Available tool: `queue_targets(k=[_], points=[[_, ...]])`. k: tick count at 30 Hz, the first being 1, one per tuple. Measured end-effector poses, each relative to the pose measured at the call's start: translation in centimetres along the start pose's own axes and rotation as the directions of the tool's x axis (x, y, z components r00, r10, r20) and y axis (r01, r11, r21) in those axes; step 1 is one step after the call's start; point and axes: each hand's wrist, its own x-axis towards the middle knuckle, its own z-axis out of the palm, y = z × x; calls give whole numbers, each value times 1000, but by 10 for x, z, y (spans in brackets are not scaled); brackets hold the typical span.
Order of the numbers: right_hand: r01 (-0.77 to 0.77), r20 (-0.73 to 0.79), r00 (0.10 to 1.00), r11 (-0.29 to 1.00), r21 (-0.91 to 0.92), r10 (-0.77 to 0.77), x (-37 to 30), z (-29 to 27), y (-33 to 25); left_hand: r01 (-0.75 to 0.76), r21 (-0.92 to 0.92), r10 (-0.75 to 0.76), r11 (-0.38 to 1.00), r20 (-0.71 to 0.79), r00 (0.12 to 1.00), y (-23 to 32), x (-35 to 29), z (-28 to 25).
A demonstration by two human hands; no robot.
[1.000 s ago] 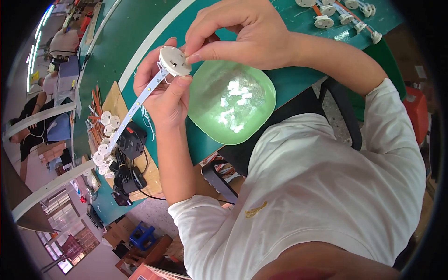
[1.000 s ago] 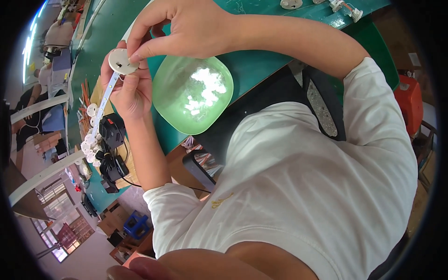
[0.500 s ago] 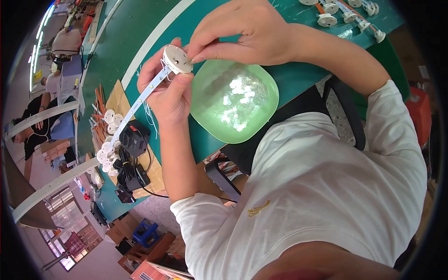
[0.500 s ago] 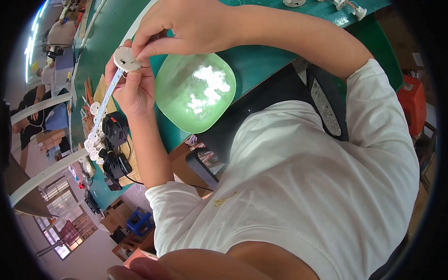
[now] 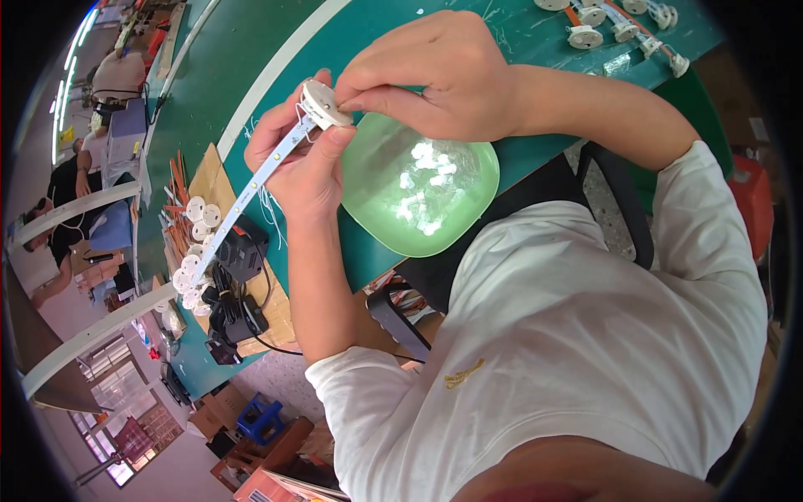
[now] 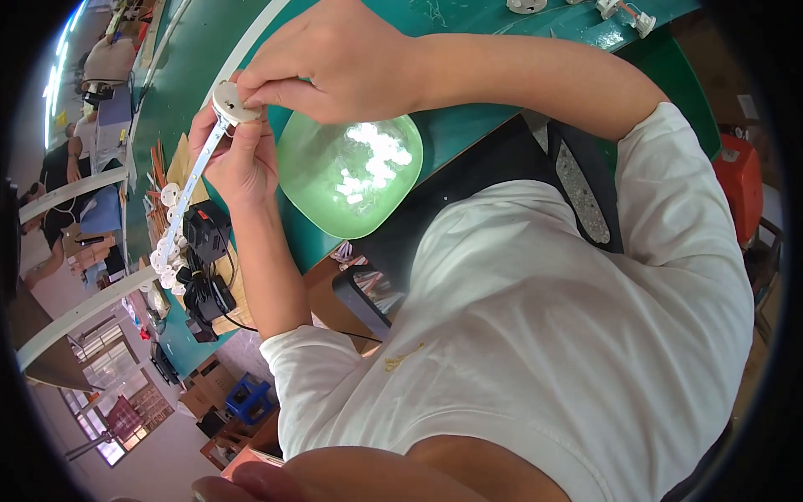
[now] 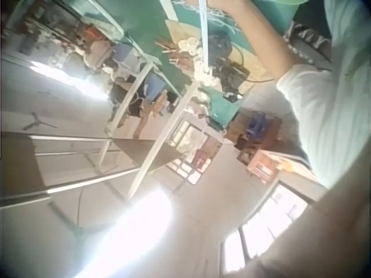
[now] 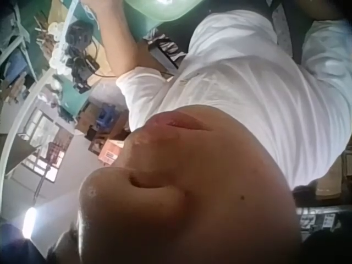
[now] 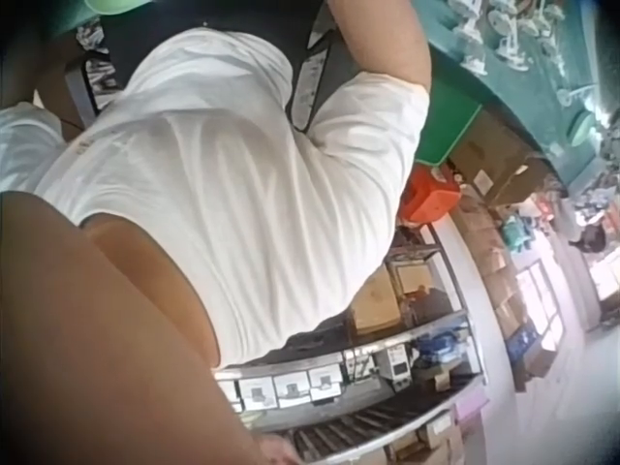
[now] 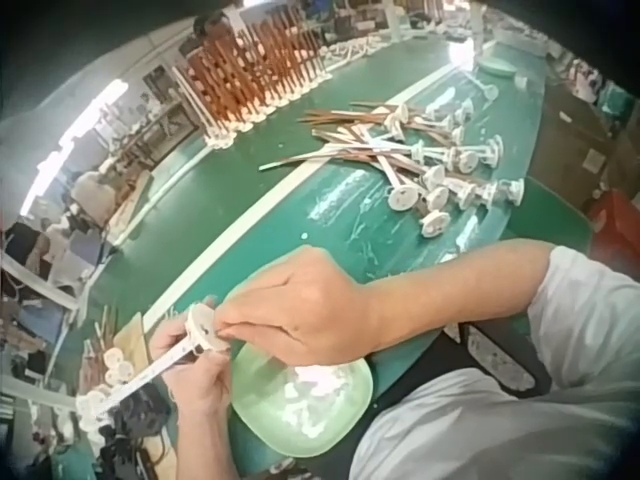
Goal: Manually assemble small white plastic parts by attaching rods and pieces to a base plate.
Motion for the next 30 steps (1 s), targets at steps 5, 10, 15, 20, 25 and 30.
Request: queue_targets(k=[5,10,15,20,25,30], points=[[-133,-122,972,896,424,202,9,-5,0,59,-131,-70,990,-87,994,1,2,2],[-98,-56,992,980,175,109,8,-9,3,109,-89,-119,990,-118,986,3,3,12],[-98,-136,978,924,371,158,4,7,5,96,-5,-96,995,-156,983,6,3,16],[-369,-5,917,854,367,398,11,4,4,274,255,-189,927,-312,931,34,32,-10],[-85,-122,984,946,312,129,0,15,42,633,670,-235,387,-593,771,149,56,-131],[-64,40,997,992,105,60,12,-1,21,524,657,-77,-542,-660,747,227,15,-212]])
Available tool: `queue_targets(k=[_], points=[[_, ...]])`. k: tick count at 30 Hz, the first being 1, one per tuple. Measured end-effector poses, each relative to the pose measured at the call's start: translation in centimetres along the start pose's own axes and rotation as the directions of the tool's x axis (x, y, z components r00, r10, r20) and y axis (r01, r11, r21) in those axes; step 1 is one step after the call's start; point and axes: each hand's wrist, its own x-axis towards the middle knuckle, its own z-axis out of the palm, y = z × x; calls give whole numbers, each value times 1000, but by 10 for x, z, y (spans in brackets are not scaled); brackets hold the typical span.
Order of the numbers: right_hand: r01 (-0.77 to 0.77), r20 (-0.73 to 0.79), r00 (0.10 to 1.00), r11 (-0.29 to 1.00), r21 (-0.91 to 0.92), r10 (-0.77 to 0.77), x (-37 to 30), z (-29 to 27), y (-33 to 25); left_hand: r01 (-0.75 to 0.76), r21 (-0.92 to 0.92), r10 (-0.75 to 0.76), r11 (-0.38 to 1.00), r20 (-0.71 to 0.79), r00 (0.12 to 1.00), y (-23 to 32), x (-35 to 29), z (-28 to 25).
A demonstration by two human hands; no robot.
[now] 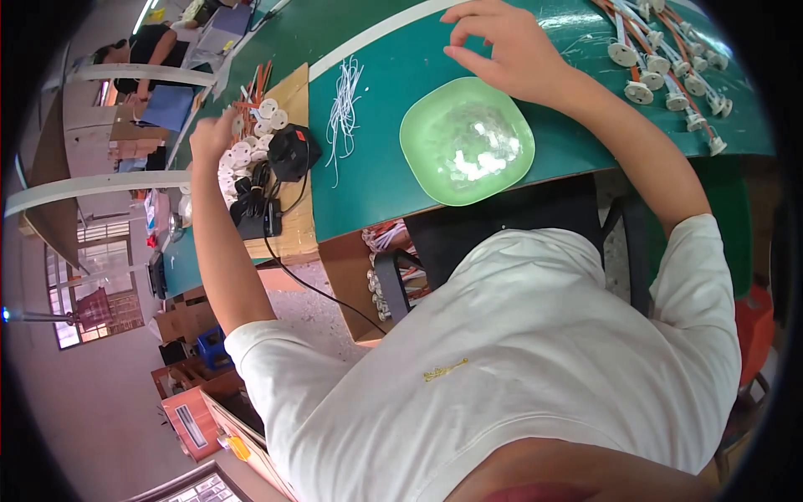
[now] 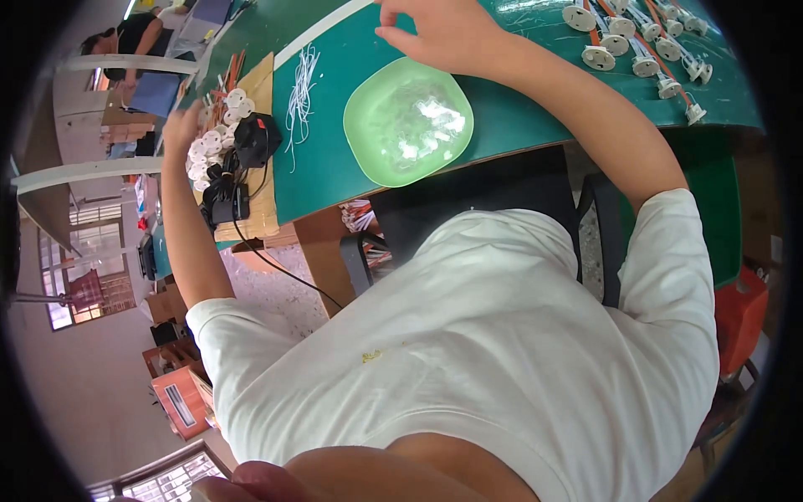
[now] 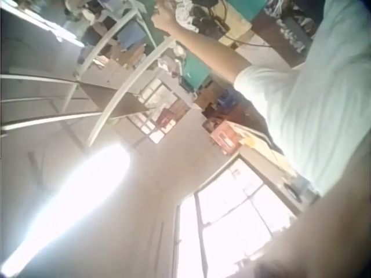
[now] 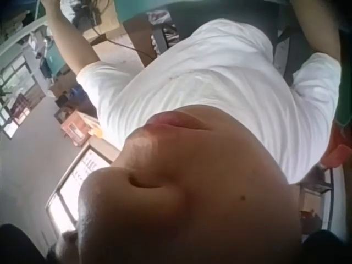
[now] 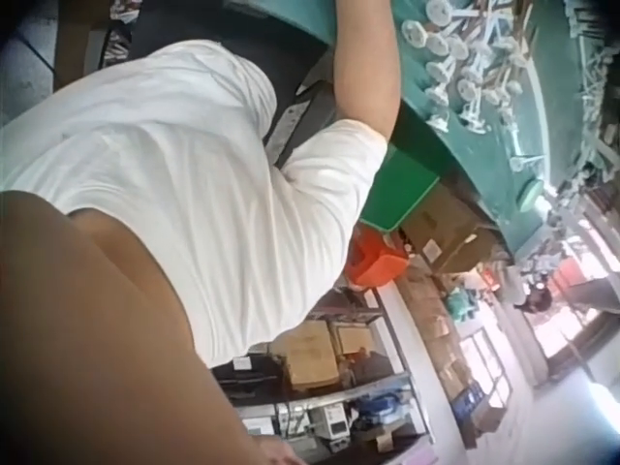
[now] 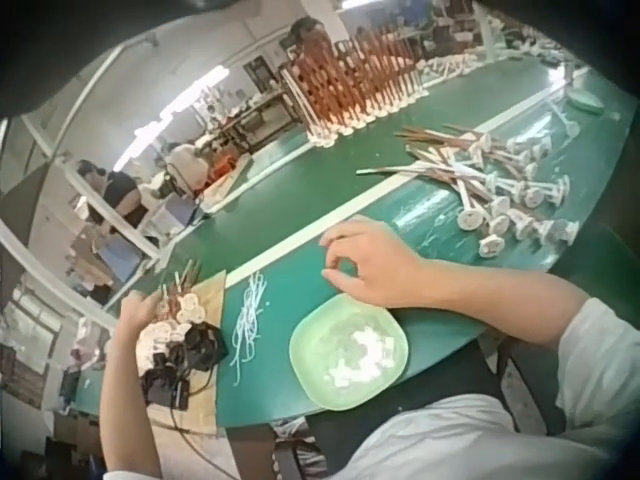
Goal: Manually assemble small white plastic parts by attaching rods and pieces to a base plate.
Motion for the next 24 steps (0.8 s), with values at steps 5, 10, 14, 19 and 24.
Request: queue_targets(k=[5,10,14,19,24], points=[[39,115,993,992,-123,-25,-12,0,24,5,388,43,921,-115,992,54,-24,28],[-135,245,947,949,-283,208,15,-22,18,-379,-95,316,920,-388,866,160,-78,24],[-104,300,860,717,-689,413,31,-37,24,-240,-960,466,142,-149,872,235,-80,83],[-200,73,744,325,-924,664,29,-98,39,44,-971,439,-236,-66,896,263,-76,148],[-43,144,448,181,-982,883,11,-123,91,87,-957,506,-275,-68,860,264,-77,151]])
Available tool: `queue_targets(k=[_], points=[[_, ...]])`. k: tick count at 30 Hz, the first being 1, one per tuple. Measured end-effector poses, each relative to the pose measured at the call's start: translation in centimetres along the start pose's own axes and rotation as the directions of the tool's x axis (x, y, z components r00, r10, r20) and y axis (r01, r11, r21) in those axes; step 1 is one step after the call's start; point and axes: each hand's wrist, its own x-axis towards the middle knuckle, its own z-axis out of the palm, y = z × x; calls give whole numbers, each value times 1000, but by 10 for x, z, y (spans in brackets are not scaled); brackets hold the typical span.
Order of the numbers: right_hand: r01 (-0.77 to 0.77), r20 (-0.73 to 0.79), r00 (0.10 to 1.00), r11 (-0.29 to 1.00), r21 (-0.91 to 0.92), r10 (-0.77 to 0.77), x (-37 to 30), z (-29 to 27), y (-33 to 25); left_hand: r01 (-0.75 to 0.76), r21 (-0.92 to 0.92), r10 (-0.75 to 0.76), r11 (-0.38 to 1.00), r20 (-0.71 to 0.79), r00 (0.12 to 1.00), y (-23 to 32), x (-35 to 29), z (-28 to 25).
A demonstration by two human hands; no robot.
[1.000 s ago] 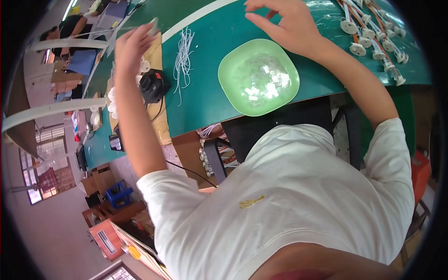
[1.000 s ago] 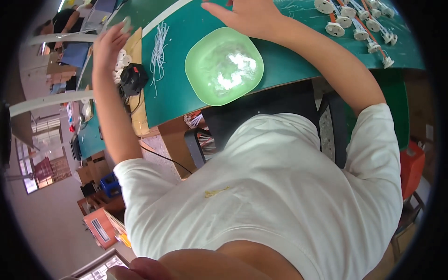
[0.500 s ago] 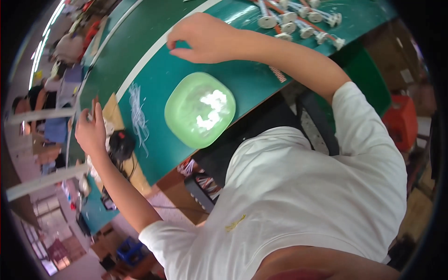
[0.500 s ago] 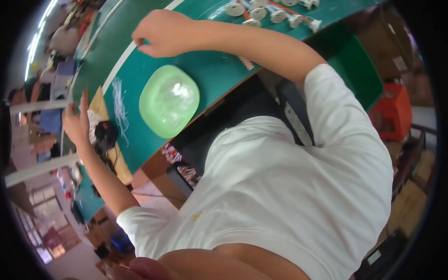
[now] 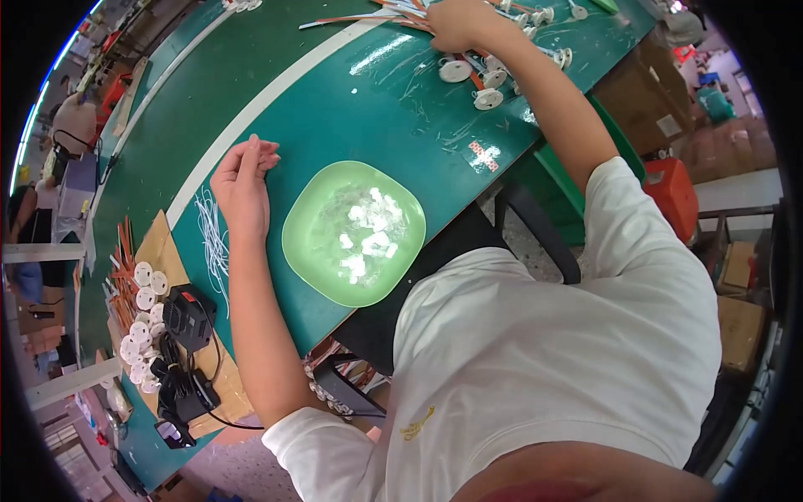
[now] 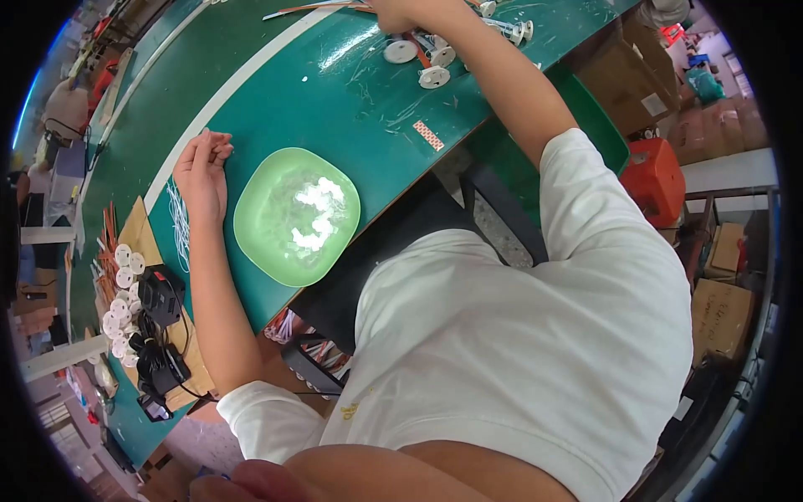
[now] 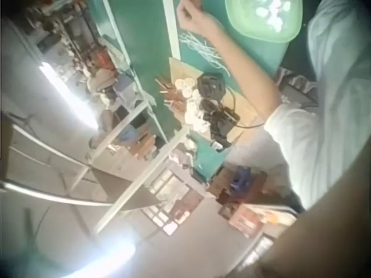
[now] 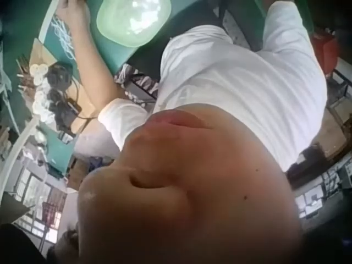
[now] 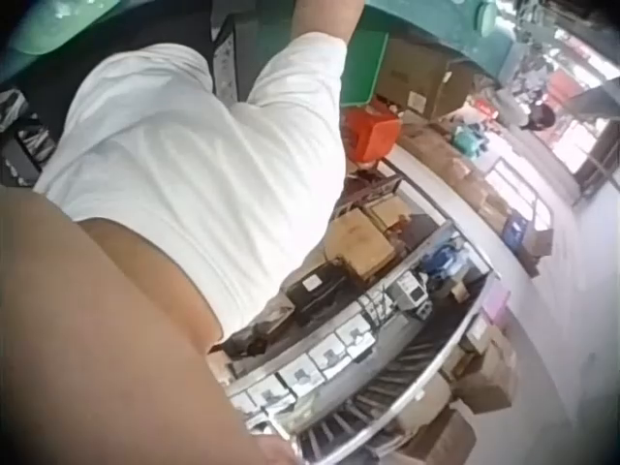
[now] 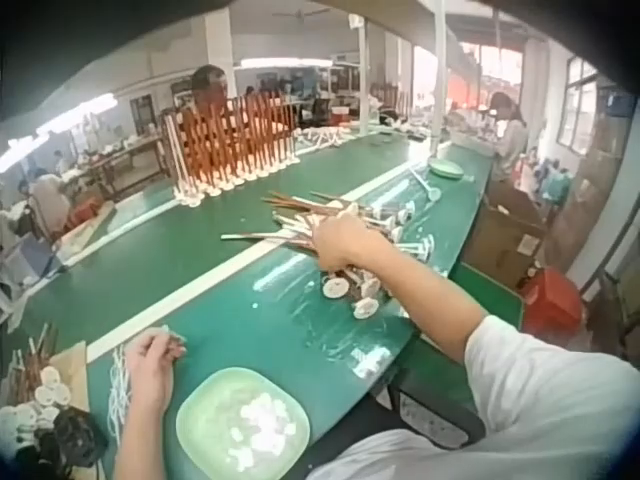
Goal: Manually assemble small white plastic parts by attaching rods and pieces to a base plate.
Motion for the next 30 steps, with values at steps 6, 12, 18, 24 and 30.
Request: queue_targets(k=[6,12,18,24,30], points=[[221,-20,970,836,503,-244,17,-7,-53,-47,111,45,993,17,999,3,-5,1],[198,-118,968,384,902,-224,-14,-30,-120,70,292,-64,954,-33,997,31,-24,32],[492,-466,865,501,712,-187,-16,-49,-147,22,424,-64,905,86,994,54,-37,54],[452,-402,891,359,817,-209,-7,-50,-166,170,-141,-139,975,204,969,50,-31,30],[429,-467,859,-200,881,-210,-27,-35,-158,125,-207,-86,970,189,978,49,-32,20]])
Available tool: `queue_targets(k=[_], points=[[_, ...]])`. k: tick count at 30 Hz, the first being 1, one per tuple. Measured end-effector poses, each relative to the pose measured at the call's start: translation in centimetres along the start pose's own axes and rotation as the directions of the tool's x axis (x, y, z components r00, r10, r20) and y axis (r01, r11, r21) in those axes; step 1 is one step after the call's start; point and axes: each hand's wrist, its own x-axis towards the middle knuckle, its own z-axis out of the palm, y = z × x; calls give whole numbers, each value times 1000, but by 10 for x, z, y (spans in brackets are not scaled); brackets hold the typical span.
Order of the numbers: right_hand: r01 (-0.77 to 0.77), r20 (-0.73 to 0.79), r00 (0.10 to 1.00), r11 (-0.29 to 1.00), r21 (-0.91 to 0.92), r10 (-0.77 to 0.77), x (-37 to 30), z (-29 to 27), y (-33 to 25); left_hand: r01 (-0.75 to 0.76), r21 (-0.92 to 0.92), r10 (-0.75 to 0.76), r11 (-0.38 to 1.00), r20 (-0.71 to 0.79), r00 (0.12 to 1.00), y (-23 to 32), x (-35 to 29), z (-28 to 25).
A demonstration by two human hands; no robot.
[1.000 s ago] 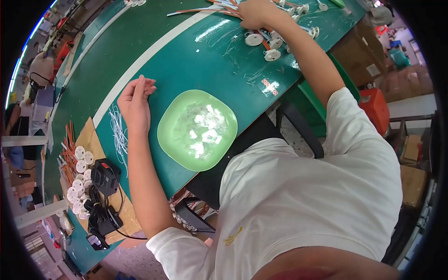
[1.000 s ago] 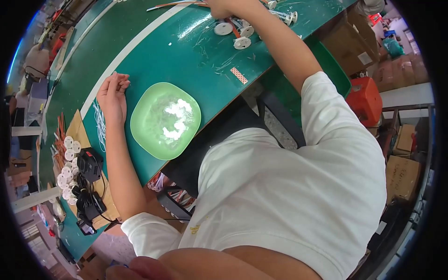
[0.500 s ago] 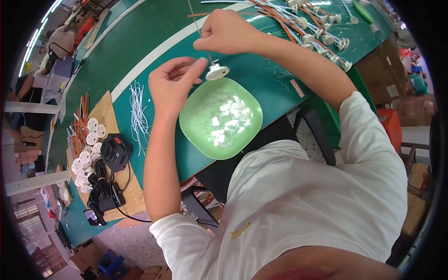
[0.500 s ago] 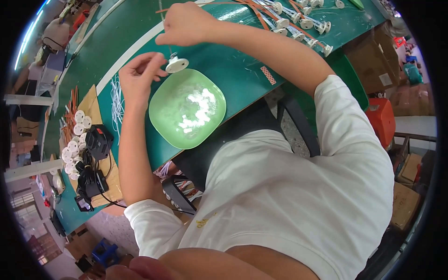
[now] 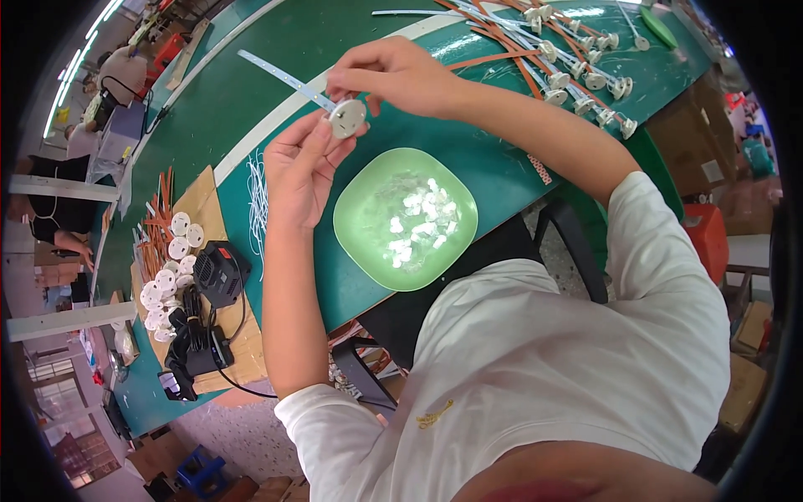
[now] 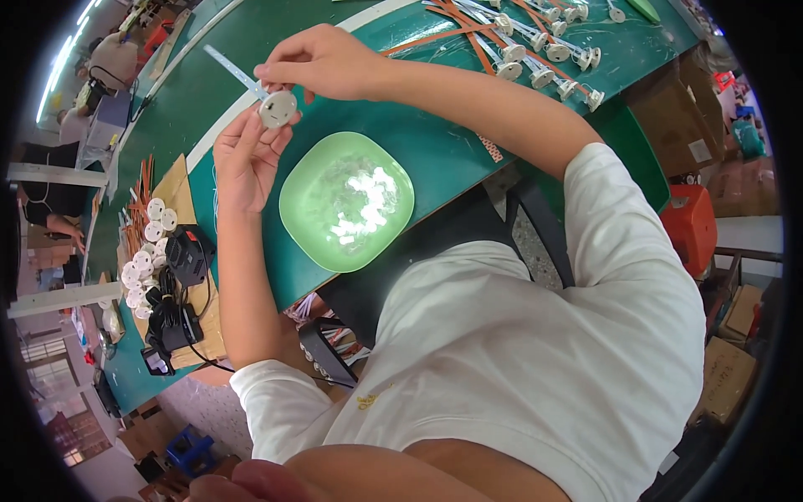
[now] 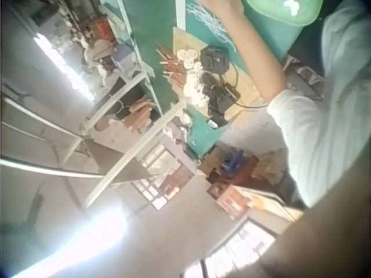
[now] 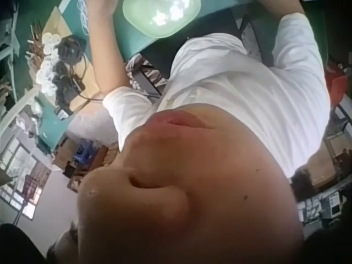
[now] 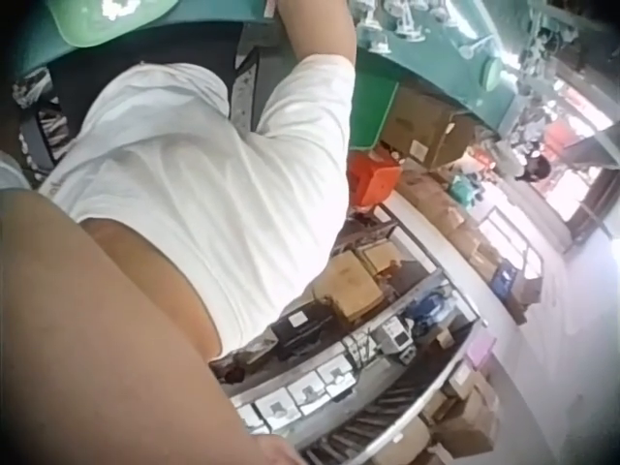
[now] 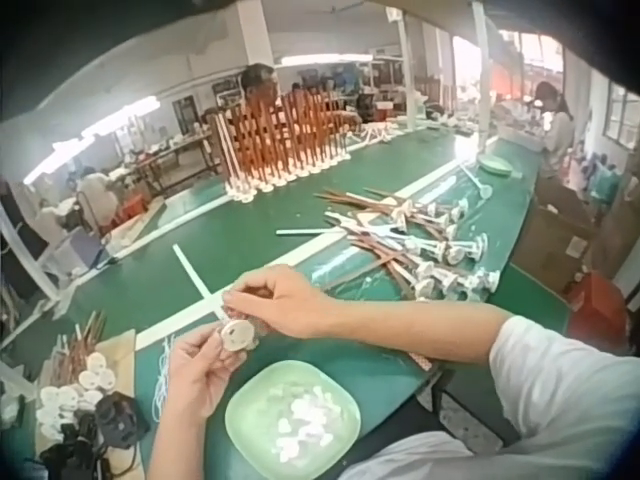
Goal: Manually assemble small white plastic parts by attaching rods and pieces to a base plate.
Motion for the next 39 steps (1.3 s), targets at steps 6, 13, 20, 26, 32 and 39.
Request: queue_targets(k=[6,13,20,26,32,39], points=[[613,-9,741,681,-400,-672,-30,-4,8,6,-24,-6,1000,-19,1000,-11,-2,0],[615,-21,714,642,-458,-700,-41,-6,16,69,-1,-69,998,1,998,-16,-7,-3],[599,86,786,720,-352,-612,-40,-15,19,80,16,-80,997,-1,997,-13,-5,-4],[538,-74,817,803,-259,-571,-45,-8,4,-26,140,27,990,-6,1000,-6,-6,-2],[594,-51,797,796,-115,-602,-38,-12,-2,23,76,-35,997,161,986,-1,-8,8],[430,540,835,489,-759,105,-42,-41,-33,-27,71,35,997,-119,992,-5,-2,1]])
